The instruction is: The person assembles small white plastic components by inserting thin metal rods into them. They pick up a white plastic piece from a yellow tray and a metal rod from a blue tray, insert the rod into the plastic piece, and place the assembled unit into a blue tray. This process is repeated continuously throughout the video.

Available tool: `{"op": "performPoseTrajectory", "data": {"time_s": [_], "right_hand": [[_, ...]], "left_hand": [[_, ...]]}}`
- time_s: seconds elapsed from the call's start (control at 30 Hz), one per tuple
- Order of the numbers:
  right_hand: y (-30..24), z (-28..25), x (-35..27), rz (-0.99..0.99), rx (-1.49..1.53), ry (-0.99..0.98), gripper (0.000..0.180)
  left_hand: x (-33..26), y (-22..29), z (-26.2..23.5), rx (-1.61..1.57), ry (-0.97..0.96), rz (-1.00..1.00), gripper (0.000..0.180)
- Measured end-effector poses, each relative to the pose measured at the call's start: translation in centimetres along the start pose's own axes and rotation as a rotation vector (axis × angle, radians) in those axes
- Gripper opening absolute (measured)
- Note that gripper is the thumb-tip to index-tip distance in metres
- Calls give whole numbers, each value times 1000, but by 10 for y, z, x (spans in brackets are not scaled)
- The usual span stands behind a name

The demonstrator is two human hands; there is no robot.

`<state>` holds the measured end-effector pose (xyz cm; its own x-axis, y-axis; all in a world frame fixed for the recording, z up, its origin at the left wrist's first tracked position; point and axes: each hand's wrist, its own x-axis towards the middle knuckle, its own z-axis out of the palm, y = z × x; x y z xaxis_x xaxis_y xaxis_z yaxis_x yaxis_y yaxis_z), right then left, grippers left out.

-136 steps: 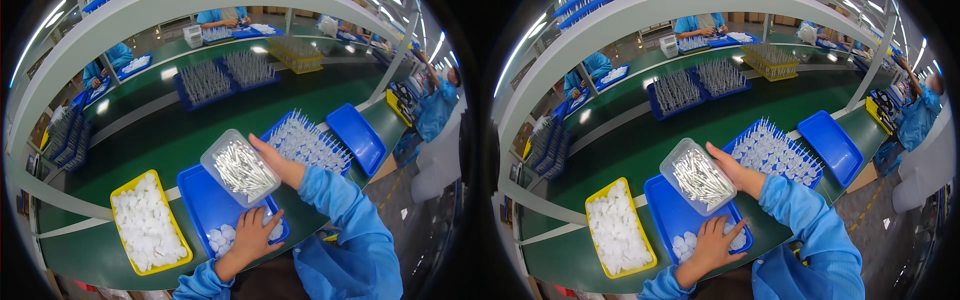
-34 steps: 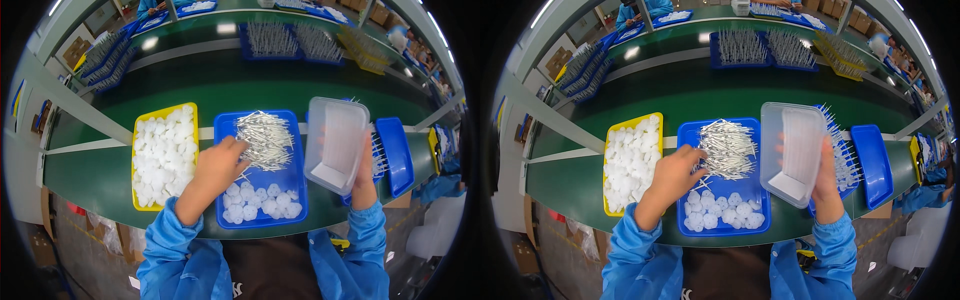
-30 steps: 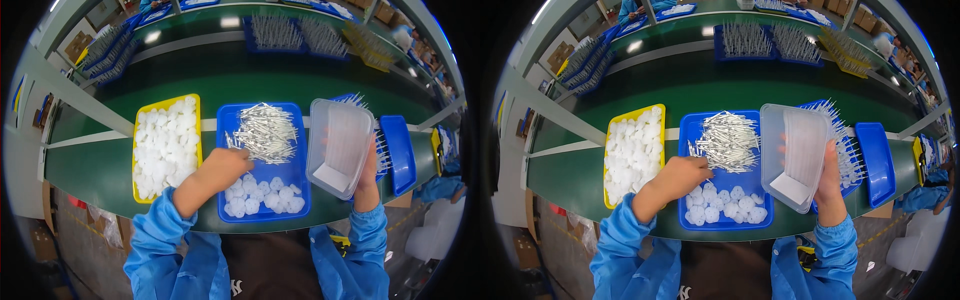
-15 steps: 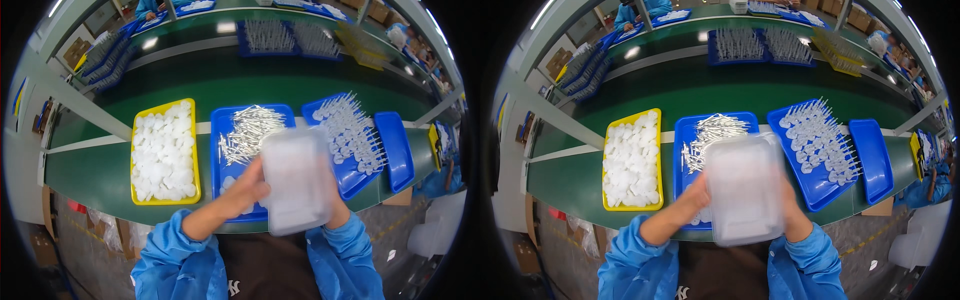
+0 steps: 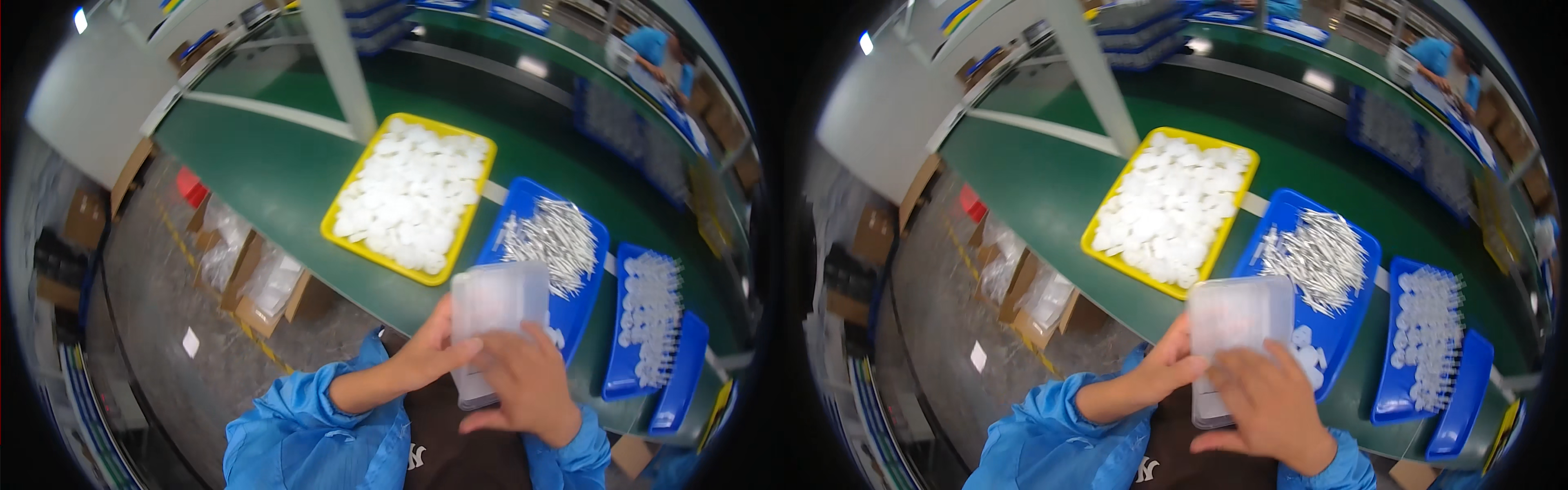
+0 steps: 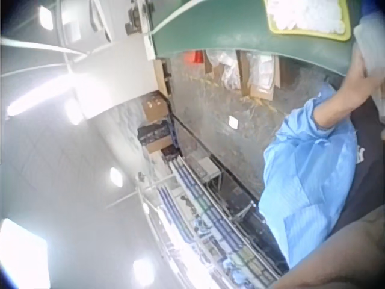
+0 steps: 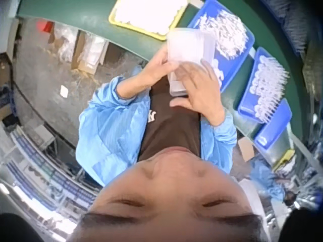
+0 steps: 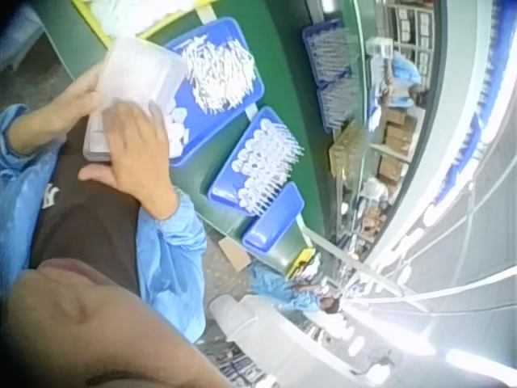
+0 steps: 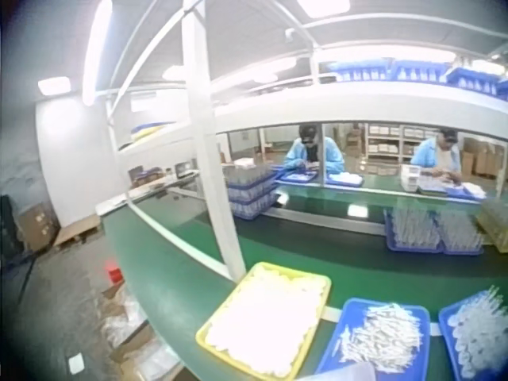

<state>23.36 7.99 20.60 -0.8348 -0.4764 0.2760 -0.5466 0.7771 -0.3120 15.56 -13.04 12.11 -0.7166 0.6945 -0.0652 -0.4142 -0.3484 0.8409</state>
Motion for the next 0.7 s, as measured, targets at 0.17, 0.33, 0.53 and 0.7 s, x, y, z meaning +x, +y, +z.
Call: {"op": "performPoseTrajectory", "data": {"time_s": [0.17,0.33,0.53,0.7], "right_hand": [[-38,38,4,-240,-92,23,29],[-60,72,34,-428,-56,-21,31],[-66,69,16,-397,150,43,27],[-54,65,-7,-262,150,30,26]], "left_hand": [[-71,3,-14,-267,308,121,105],[-146,-17,-7,295,532,197,101],[-242,-58,-173,61,1090,197,70],[-290,-80,-321,-93,1363,16,45]]}}
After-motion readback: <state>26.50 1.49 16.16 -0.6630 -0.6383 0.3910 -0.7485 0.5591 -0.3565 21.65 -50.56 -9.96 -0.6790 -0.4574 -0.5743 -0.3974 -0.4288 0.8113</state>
